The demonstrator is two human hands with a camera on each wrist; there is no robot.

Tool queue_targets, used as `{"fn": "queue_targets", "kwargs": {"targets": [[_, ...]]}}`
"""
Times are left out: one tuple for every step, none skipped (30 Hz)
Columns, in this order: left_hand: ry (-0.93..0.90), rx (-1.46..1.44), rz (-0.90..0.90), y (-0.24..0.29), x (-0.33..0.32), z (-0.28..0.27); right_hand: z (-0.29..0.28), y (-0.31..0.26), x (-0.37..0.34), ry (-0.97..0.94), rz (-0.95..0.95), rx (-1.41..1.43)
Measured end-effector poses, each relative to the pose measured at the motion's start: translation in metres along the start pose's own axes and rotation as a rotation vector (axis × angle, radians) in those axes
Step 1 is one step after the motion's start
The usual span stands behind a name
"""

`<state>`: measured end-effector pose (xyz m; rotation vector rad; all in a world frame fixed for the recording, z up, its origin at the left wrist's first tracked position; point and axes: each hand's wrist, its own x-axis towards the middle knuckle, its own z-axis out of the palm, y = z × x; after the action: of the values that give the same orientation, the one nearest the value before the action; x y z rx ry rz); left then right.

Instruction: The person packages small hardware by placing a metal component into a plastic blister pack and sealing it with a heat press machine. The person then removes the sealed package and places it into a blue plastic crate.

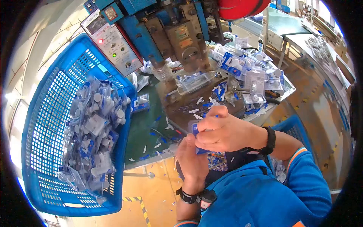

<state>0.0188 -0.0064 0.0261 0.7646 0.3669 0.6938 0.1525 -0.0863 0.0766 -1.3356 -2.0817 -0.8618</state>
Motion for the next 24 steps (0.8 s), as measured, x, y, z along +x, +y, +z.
{"fn": "queue_targets", "kwargs": {"targets": [[0.006,-0.003,-0.012,0.000,-0.001,-0.001,0.000,0.001,0.000,-0.018,-0.023,0.010],[0.011,-0.006,-0.028,0.000,-0.002,-0.002,-0.001,0.002,0.000,-0.037,-0.043,0.019],[-0.013,0.015,-0.033,0.000,-0.002,-0.005,-0.003,0.003,0.000,-0.057,-0.061,0.026],[-0.039,0.032,-0.037,-0.001,-0.001,-0.010,-0.004,0.004,0.001,-0.068,-0.076,0.027],[-0.064,0.050,-0.042,-0.002,0.000,-0.014,-0.006,0.005,0.001,-0.079,-0.090,0.029],[-0.067,0.055,-0.048,-0.003,0.002,-0.016,-0.007,0.005,0.001,-0.088,-0.103,0.032],[-0.070,0.059,-0.053,-0.005,0.003,-0.018,-0.008,0.006,0.002,-0.094,-0.117,0.014],[-0.071,0.063,-0.059,-0.005,0.002,-0.019,-0.009,0.006,0.002,-0.100,-0.131,-0.002],[-0.017,0.461,0.116,0.000,0.000,-0.017,-0.010,0.005,0.000,-0.107,-0.140,-0.018],[0.039,0.854,0.300,0.013,0.000,-0.013,-0.011,0.005,-0.003,-0.195,-0.138,0.007],[0.097,1.249,0.483,0.026,0.003,-0.013,-0.010,0.005,-0.011,-0.284,-0.133,0.036],[0.104,0.802,0.413,0.042,0.007,-0.015,-0.012,0.003,-0.019,-0.371,-0.122,0.064],[0.132,0.342,0.382,0.059,0.010,-0.016,-0.017,0.002,-0.024,-0.254,-0.057,0.118],[0.060,0.193,0.384,0.062,0.010,-0.015,-0.023,0.001,-0.025,-0.132,-0.007,0.184],[-0.011,0.043,0.378,0.066,0.010,-0.013,-0.029,-0.001,-0.024,-0.003,0.048,0.261],[0.125,0.142,0.462,0.052,0.022,-0.020,-0.038,-0.003,-0.017,0.070,0.051,0.343],[0.177,0.028,0.350,0.045,0.024,-0.023,-0.037,-0.006,-0.019,-0.030,0.050,0.447],[0.221,-0.095,0.231,0.043,0.026,-0.018,-0.037,-0.014,-0.023,-0.141,0.051,0.541],[0.191,-0.111,0.202,0.041,0.028,-0.019,-0.026,-0.026,-0.033,-0.207,0.032,0.554],[0.163,-0.133,0.167,0.036,0.029,-0.023,-0.006,-0.038,-0.048,-0.280,0.016,0.568],[0.138,-0.157,0.132,0.032,0.030,-0.026,0.002,-0.043,-0.054,-0.357,-0.001,0.584],[0.125,-0.161,0.131,0.031,0.030,-0.028,0.001,-0.044,-0.062,-0.395,0.026,0.599],[0.111,-0.162,0.130,0.031,0.029,-0.031,0.000,-0.044,-0.067,-0.430,0.053,0.613],[0.095,-0.162,0.129,0.030,0.029,-0.032,-0.002,-0.044,-0.067,-0.464,0.081,0.626]]}}
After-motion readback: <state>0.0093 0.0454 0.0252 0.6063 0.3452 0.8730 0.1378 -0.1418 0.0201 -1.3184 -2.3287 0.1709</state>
